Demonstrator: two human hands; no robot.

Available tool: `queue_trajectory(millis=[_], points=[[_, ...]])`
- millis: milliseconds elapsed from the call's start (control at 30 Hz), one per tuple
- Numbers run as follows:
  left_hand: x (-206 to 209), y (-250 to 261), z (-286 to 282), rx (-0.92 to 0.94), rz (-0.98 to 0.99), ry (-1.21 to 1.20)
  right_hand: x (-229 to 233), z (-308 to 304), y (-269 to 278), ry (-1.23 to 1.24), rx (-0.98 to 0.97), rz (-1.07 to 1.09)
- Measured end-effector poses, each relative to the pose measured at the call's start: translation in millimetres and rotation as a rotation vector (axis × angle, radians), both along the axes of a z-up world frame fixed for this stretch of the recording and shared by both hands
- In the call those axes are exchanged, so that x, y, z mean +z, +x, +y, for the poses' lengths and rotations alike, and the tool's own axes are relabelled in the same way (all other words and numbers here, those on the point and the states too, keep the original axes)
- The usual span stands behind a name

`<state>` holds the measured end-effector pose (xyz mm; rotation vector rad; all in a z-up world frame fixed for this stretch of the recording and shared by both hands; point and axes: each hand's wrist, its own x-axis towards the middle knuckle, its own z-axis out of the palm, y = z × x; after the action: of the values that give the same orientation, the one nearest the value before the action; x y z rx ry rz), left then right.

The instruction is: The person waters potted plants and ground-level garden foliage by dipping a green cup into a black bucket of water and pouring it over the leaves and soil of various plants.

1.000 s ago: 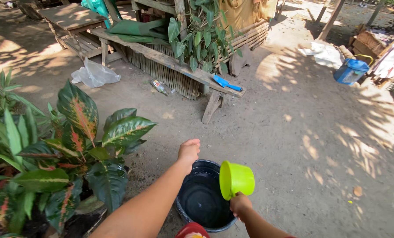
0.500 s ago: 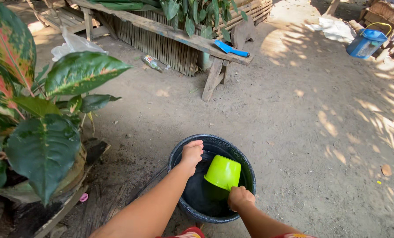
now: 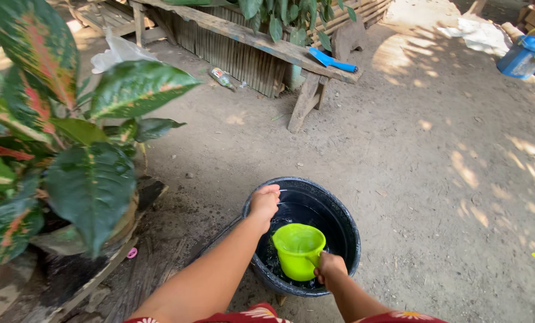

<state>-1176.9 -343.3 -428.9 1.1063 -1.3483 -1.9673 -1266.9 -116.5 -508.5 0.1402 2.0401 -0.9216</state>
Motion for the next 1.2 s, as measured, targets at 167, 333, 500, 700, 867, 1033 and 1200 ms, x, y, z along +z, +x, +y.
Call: queue_trajectory(millis=[167, 333, 500, 700, 867, 1033, 1200], points=[[65.2, 14.4, -14.3, 0.018, 0.057, -0.053, 75.1, -0.9, 29.6, -0.154, -0.259, 0.094], [173.6, 48.7, -33.5, 0.137, 0.011, -0.118, 201.5, -18.4, 31.9, -0.245, -0.251, 0.227], [292.5, 86.8, -44.9, 0.188, 0.018, -0.085, 323.0, -47.9, 49.3, -0.394, -0.261, 0.257], [419.1, 150.2, -56.6, 0.217, -0.05, -0.063, 430.6, -89.7, 97.6, -0.456, -0.18, 0.262], [474.1, 204.3, -59.1, 0.293, -0.121, -0.02, 476.6, -124.9, 129.8, -0.573, 0.018, 0.234], [480.1, 267.0, -54.4, 0.424, -0.113, 0.007, 511.3, -146.5, 168.6, -0.604, 0.212, 0.126], [450.8, 347.8, -38.7, 0.807, -0.027, -0.123, 524.2, -165.5, 219.4, -0.675, 0.428, 0.013]])
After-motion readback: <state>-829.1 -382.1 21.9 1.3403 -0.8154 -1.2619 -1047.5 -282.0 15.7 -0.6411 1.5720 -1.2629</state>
